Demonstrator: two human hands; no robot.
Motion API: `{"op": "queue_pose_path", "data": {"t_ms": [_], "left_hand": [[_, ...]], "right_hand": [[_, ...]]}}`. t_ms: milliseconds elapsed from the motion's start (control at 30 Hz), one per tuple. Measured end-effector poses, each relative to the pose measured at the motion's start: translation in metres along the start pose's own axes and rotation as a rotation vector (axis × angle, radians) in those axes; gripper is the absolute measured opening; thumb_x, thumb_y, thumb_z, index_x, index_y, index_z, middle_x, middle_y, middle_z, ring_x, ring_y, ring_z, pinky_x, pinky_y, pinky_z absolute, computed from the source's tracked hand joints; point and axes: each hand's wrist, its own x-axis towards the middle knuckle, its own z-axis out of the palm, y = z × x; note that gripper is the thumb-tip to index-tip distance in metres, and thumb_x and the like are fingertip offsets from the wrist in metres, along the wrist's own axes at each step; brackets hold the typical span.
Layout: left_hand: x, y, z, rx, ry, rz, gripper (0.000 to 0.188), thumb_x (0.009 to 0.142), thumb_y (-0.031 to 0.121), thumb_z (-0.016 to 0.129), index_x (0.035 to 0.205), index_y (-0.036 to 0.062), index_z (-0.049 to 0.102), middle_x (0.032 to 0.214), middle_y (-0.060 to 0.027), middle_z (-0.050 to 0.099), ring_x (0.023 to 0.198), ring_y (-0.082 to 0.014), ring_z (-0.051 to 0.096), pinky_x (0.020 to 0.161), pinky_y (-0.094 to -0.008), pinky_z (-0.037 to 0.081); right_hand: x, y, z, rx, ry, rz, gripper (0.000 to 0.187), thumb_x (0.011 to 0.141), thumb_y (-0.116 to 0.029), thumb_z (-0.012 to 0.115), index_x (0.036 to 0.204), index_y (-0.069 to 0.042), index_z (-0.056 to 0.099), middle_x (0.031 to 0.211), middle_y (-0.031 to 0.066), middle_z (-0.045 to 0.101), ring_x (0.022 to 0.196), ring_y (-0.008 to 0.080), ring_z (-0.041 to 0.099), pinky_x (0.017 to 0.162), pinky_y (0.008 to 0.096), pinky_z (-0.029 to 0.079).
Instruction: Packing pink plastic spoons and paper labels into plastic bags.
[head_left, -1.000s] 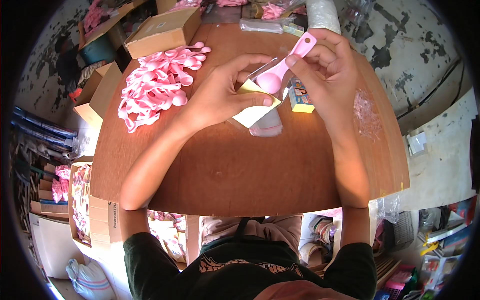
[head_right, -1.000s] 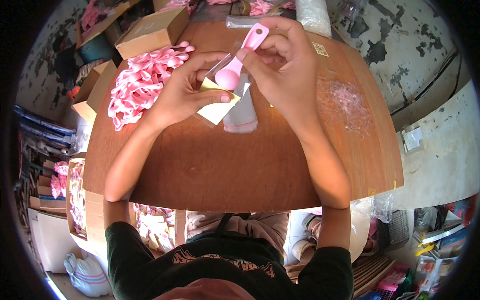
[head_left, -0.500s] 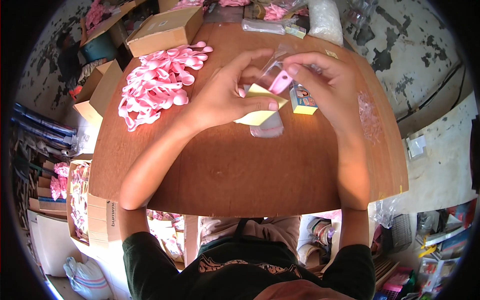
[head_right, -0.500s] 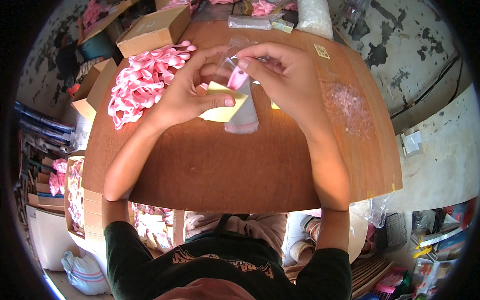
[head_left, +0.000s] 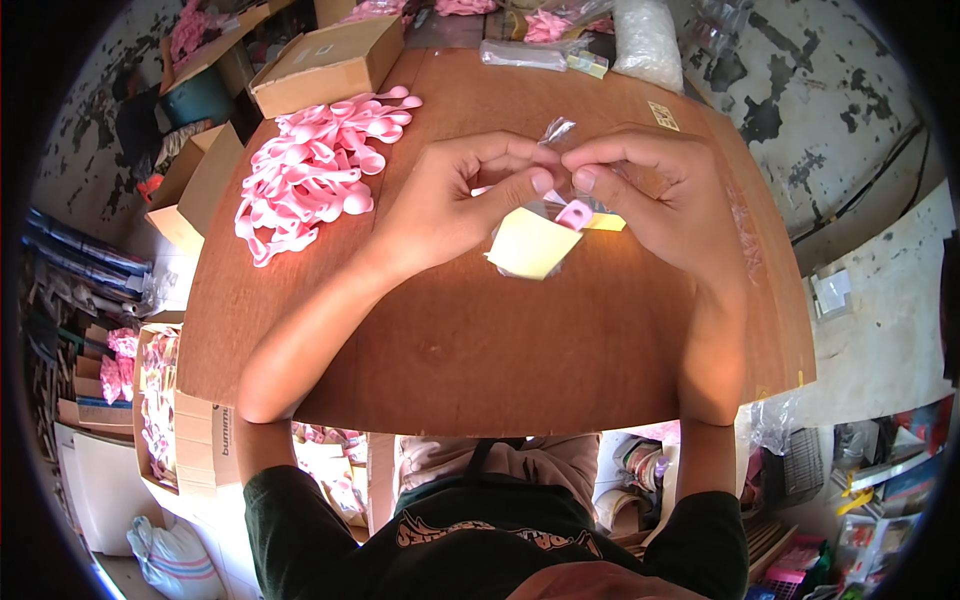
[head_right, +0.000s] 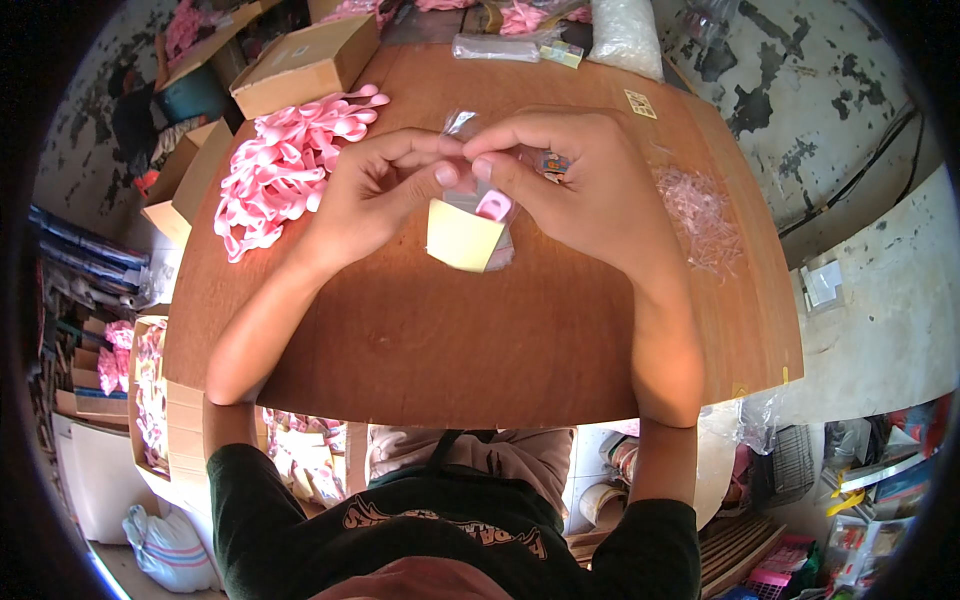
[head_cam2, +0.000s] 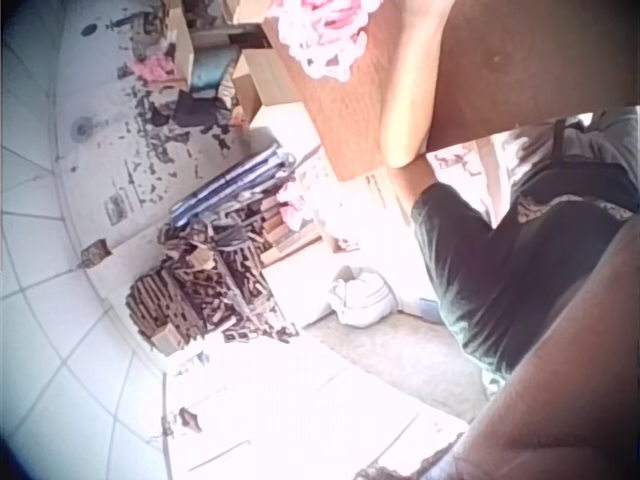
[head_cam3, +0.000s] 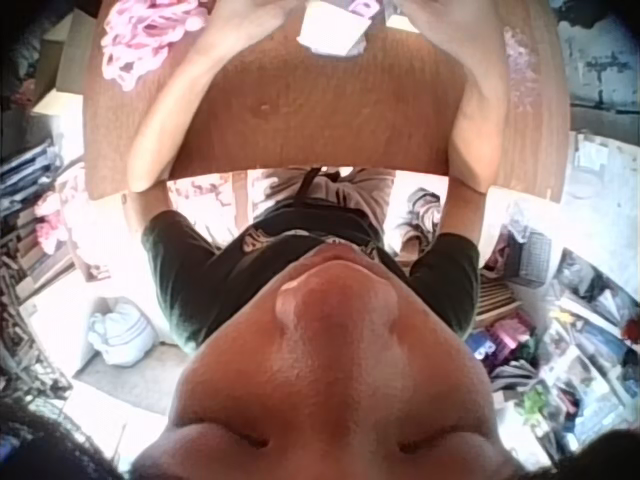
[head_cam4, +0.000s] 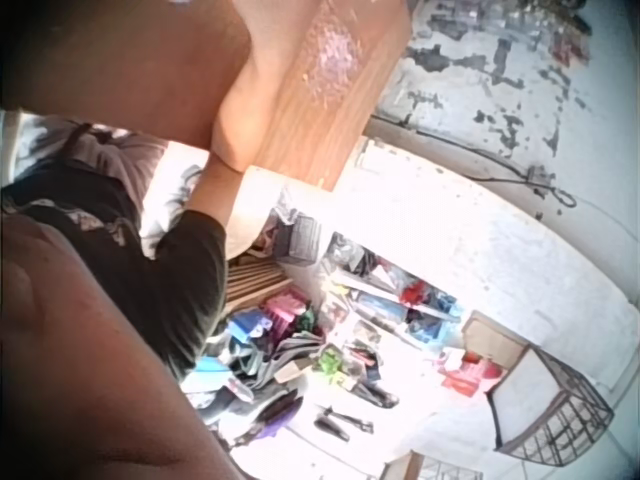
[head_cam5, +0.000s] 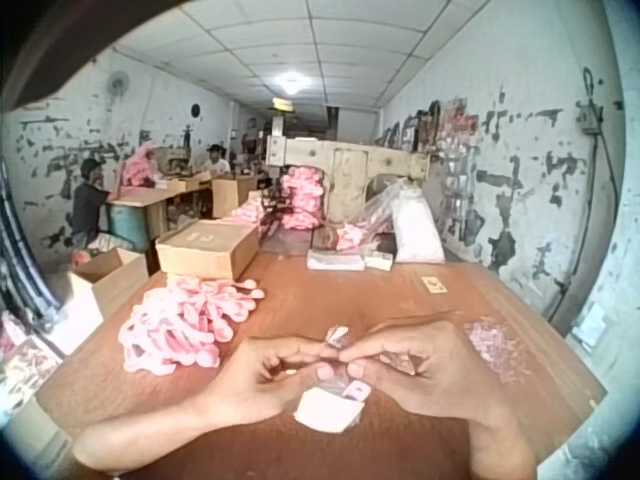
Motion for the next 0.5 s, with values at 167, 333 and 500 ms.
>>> {"op": "queue_pose_path", "data": {"t_ms": [167,333,500], "left_hand": [[-0.004,0.009,0.009,0.055,0.026,0.026,0.029,0.093,0.005,0.062,0.119,-0.0058,0.059,0.094,-0.009,0.071,0.086,-0.0099,0.066,0.077,-0.0237,0.053],[-0.009,0.016,0.014,0.171,0.033,-0.003,0.03,0.092,0.005,0.062,0.119,-0.0067,0.059,0.084,-0.0075,0.073,0.077,-0.0064,0.065,0.068,-0.0217,0.052],[-0.009,0.014,0.013,0.468,0.046,0.213,0.026,0.088,0.005,0.065,0.112,-0.0046,0.065,0.081,-0.01,0.072,0.071,-0.0077,0.066,0.062,-0.0241,0.052]], "right_hand": [[0.003,0.006,0.003,-0.139,0.17,-0.119,0.012,0.081,-0.004,0.068,0.092,0.0,0.07,0.084,0.009,0.069,0.074,0.0163,0.066,0.067,0.0268,0.05],[0.001,0.003,0.009,-0.364,0.18,-0.196,0.01,0.075,-0.006,0.071,0.085,-0.002,0.07,0.082,0.0069,0.065,0.07,0.023,0.063,0.063,0.0309,0.05],[0.0,0.005,0.011,-0.493,0.165,-0.258,0.011,0.076,-0.013,0.072,0.08,-0.003,0.068,0.079,0.005,0.062,0.069,0.0253,0.061,0.062,0.0351,0.049]]}}
